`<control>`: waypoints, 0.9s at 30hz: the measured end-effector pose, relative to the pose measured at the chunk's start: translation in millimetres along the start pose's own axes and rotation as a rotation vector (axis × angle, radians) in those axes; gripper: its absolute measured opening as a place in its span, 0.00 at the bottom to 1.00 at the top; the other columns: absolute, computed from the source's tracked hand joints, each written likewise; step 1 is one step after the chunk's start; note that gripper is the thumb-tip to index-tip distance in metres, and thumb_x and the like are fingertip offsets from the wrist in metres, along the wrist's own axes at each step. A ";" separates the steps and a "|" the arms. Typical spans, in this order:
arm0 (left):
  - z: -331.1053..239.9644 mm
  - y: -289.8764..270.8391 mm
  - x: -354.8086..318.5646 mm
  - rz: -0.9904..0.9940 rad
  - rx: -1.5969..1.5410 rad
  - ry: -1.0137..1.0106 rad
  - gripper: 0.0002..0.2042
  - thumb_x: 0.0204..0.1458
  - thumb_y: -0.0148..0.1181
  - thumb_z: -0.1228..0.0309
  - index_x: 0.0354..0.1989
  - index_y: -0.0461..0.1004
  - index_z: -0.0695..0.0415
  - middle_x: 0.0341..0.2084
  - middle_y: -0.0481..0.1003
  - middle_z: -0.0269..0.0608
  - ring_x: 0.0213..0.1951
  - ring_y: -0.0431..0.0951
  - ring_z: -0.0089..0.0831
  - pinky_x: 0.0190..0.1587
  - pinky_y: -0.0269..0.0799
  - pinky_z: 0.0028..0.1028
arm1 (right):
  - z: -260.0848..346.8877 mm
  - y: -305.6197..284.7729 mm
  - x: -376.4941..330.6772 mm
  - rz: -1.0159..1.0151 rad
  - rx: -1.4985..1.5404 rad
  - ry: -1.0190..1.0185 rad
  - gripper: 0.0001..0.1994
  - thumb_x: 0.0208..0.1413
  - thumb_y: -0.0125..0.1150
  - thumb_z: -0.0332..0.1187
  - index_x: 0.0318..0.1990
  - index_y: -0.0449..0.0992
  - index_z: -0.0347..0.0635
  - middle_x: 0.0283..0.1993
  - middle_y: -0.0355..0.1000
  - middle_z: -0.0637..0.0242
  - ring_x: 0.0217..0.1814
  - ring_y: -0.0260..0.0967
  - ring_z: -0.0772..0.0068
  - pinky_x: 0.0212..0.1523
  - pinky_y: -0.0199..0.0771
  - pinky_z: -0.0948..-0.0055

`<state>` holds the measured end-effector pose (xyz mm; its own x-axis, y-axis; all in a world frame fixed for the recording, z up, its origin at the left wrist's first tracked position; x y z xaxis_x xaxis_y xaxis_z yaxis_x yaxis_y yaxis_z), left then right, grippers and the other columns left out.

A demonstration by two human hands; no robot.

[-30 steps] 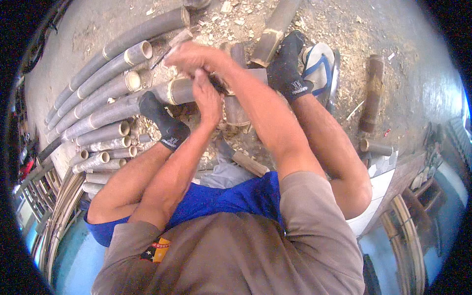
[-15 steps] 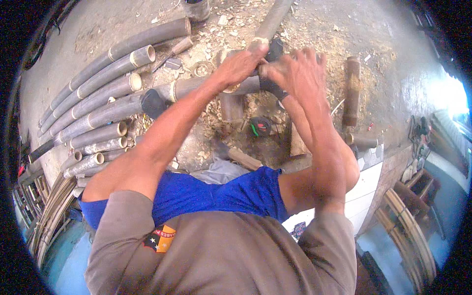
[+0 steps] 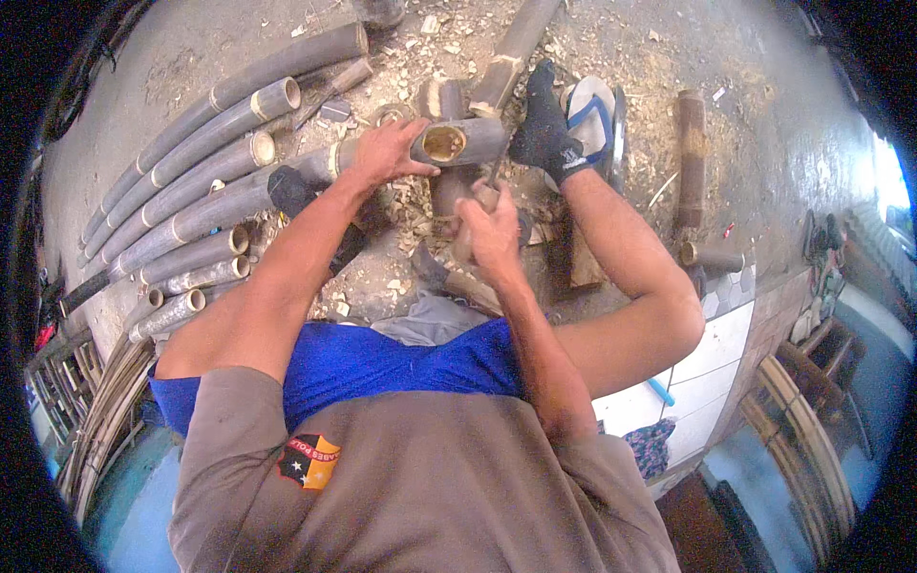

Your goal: The person sits on the ground and uses a knife to cut and shape a bamboo pole, then uses a wooden mallet to drive a smaller bamboo piece into the hollow end. The person repeatedly hammers and adjusts the fit of the bamboo pieces.

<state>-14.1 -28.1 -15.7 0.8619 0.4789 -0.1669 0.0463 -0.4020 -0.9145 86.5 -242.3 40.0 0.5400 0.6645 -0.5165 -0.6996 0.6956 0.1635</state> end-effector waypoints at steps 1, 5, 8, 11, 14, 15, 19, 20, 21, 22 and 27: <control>5.2 0.9 1.7 0.003 -0.024 0.002 0.47 0.37 0.72 0.36 0.66 0.68 0.48 0.54 0.76 0.49 0.55 0.77 0.51 0.55 0.73 0.50 | -1.1 14.9 2.2 -0.029 0.017 -0.013 0.16 0.57 0.61 0.28 0.52 0.66 0.41 0.28 0.69 0.67 0.22 0.69 0.73 0.22 0.73 0.70; 2.3 -8.9 10.9 0.123 -0.080 -0.017 0.47 0.37 0.72 0.35 0.65 0.68 0.47 0.57 0.74 0.50 0.56 0.77 0.51 0.54 0.73 0.49 | -20.8 56.0 6.5 -0.084 0.087 0.060 0.15 0.54 0.62 0.27 0.48 0.68 0.42 0.30 0.71 0.66 0.21 0.69 0.74 0.21 0.71 0.71; 1.5 -6.4 16.4 0.115 -0.059 -0.020 0.46 0.35 0.70 0.32 0.61 0.72 0.48 0.56 0.76 0.48 0.54 0.78 0.48 0.53 0.74 0.47 | -34.4 81.0 4.2 -0.129 0.304 0.204 0.10 0.56 0.60 0.30 0.44 0.68 0.47 0.27 0.68 0.67 0.19 0.67 0.71 0.18 0.71 0.69; -0.9 -9.8 25.2 0.189 -0.336 -0.058 0.46 0.33 0.68 0.28 0.58 0.77 0.48 0.51 0.80 0.45 0.52 0.80 0.46 0.52 0.75 0.45 | -38.3 85.9 10.5 -0.173 0.438 0.167 0.09 0.56 0.60 0.31 0.43 0.68 0.48 0.26 0.68 0.67 0.18 0.66 0.71 0.18 0.70 0.69; -7.5 -10.4 22.4 0.047 -0.276 -0.157 0.46 0.31 0.67 0.26 0.55 0.79 0.48 0.46 0.82 0.44 0.49 0.82 0.44 0.52 0.75 0.43 | -45.9 71.9 18.9 -0.136 0.408 0.189 0.08 0.57 0.59 0.32 0.43 0.68 0.48 0.25 0.67 0.67 0.18 0.66 0.70 0.17 0.69 0.68; -9.5 -11.7 22.6 0.045 -0.262 -0.178 0.45 0.32 0.68 0.28 0.55 0.79 0.47 0.46 0.82 0.43 0.49 0.82 0.44 0.52 0.75 0.43 | -49.4 66.0 21.8 -0.127 0.383 0.174 0.08 0.58 0.60 0.32 0.43 0.68 0.48 0.25 0.67 0.67 0.18 0.66 0.70 0.17 0.69 0.67; -18.5 -13.9 20.9 -0.007 -0.213 -0.260 0.43 0.30 0.71 0.29 0.53 0.80 0.47 0.40 0.83 0.48 0.43 0.84 0.47 0.46 0.77 0.44 | -30.7 34.5 26.0 0.014 0.252 0.251 0.08 0.57 0.60 0.32 0.43 0.70 0.45 0.26 0.68 0.67 0.19 0.66 0.72 0.19 0.69 0.69; -20.2 -14.4 21.4 -0.015 -0.203 -0.284 0.44 0.30 0.71 0.28 0.52 0.80 0.47 0.38 0.83 0.49 0.42 0.84 0.48 0.45 0.77 0.44 | -26.1 28.4 25.7 0.066 0.255 0.298 0.08 0.57 0.61 0.32 0.42 0.70 0.44 0.26 0.68 0.67 0.20 0.67 0.71 0.19 0.69 0.69; -21.5 -14.0 21.7 -0.023 -0.193 -0.309 0.44 0.29 0.71 0.28 0.51 0.81 0.48 0.36 0.83 0.51 0.40 0.84 0.48 0.43 0.78 0.44 | -20.0 23.0 27.6 0.086 0.222 0.323 0.08 0.57 0.61 0.32 0.41 0.70 0.44 0.26 0.68 0.67 0.20 0.67 0.71 0.19 0.69 0.68; -22.9 -13.8 23.5 -0.019 -0.178 -0.318 0.44 0.29 0.69 0.26 0.49 0.81 0.49 0.35 0.83 0.51 0.39 0.84 0.47 0.43 0.78 0.44 | -12.2 18.4 30.0 0.104 0.191 0.344 0.08 0.57 0.61 0.32 0.41 0.70 0.44 0.25 0.68 0.67 0.19 0.67 0.71 0.19 0.69 0.68; -26.0 -10.5 27.4 -0.074 -0.119 -0.351 0.46 0.27 0.66 0.22 0.42 0.82 0.54 0.29 0.83 0.51 0.34 0.85 0.44 0.40 0.78 0.43 | 3.3 -5.4 47.0 0.222 -0.020 0.389 0.10 0.59 0.61 0.35 0.44 0.69 0.45 0.25 0.68 0.66 0.19 0.67 0.70 0.18 0.69 0.66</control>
<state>22.1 -31.1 -1.1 0.6295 0.7399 -0.2371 0.1783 -0.4346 -0.8828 117.2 -213.9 17.6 0.1622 0.6422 -0.7492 -0.7894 0.5400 0.2920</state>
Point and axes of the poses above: each hand's wrist, its own x-axis towards the middle knuckle, its own y-axis out of the palm, z = x × y, the point moved 2 cm from there along x, towards the middle knuckle
